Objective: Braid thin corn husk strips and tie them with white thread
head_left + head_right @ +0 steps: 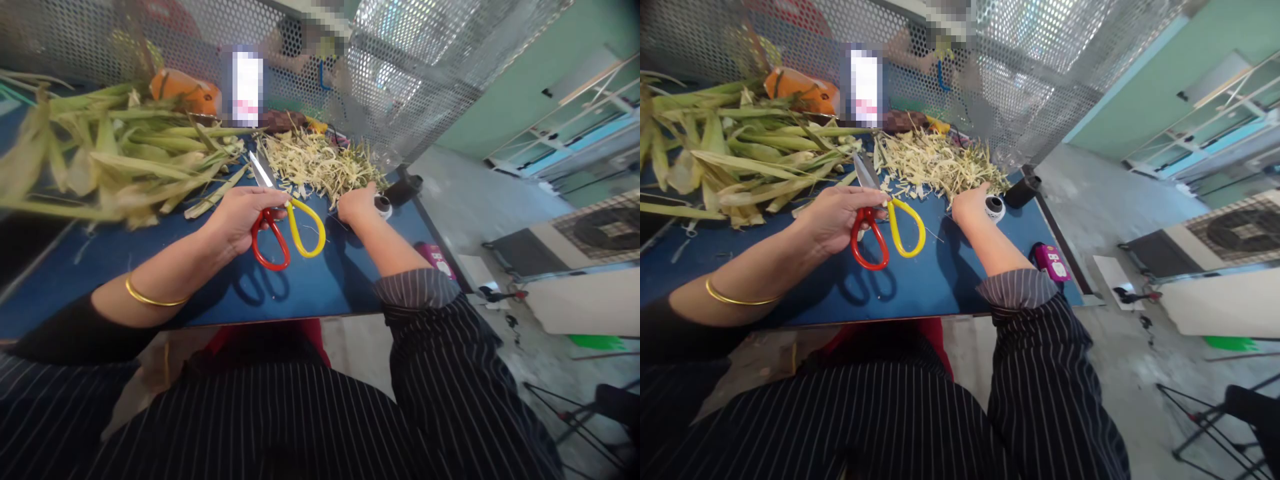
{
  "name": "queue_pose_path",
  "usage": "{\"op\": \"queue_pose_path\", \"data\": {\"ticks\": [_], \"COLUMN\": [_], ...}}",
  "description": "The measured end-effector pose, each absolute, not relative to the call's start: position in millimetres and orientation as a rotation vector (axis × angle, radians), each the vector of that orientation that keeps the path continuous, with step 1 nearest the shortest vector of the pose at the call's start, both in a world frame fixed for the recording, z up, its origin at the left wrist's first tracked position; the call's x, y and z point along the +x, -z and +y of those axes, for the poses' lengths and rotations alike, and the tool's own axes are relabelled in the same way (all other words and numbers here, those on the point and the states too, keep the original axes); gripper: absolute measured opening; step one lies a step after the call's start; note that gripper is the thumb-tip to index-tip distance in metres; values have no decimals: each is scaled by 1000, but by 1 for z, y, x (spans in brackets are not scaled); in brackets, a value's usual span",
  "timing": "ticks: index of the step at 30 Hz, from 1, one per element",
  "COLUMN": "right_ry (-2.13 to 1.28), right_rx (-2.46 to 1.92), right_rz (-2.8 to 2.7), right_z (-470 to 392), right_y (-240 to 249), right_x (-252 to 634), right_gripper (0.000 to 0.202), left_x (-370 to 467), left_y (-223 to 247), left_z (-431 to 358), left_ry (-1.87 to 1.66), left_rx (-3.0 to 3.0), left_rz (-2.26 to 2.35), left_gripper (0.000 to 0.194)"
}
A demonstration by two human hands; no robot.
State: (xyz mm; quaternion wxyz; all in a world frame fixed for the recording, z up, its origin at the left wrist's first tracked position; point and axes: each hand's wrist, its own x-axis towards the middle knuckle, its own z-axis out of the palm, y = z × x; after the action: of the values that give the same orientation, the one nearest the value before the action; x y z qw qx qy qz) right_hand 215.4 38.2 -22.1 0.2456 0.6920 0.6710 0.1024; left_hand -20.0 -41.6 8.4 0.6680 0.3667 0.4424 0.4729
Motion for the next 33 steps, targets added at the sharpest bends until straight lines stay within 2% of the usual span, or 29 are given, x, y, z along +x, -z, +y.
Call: {"op": "queue_pose_path", "data": {"ticks": [5,10,15,20,22,24,26,28,30,31,33], "right_ry": [-448,-696,-678,-312,0,403,550,211,-426,-637,-795], "right_rx": [1994,1801,1665,1866,1991,1938,1821,1992,2406,2533,2700], "right_rz": [1820,2228,2510,2695,2797,2898,2940,2895,2646,2489,2196], "right_z": [33,0,-51,-86,-95,-103,-108,-108,-98,-91,-73], "right_y": [29,32,44,55,55,52,46,36,24,17,5], "right_x": [216,229,227,219,216,212,210,216,228,236,252], "right_gripper": [35,37,38,40,38,36,35,37,44,51,66], "left_x": [-21,-21,-20,-19,-19,-19,-19,-19,-19,-19,-18], "left_y": [-7,-8,-9,-7,-8,-8,-8,-7,-6,-5,-4], "left_z": [-41,-41,-41,-42,-43,-44,-44,-43,-42,-42,-42], "left_ry": [-1060,-1067,-1066,-1062,-1064,-1075,-1082,-1075,-1058,-1049,-1039], "left_rx": [832,844,857,874,883,875,866,870,882,888,896], "left_rz": [999,1008,1027,1051,1045,1037,1039,1052,1063,1065,1063], "left_gripper": [10,13,14,14,12,10,9,10,10,9,9]}}
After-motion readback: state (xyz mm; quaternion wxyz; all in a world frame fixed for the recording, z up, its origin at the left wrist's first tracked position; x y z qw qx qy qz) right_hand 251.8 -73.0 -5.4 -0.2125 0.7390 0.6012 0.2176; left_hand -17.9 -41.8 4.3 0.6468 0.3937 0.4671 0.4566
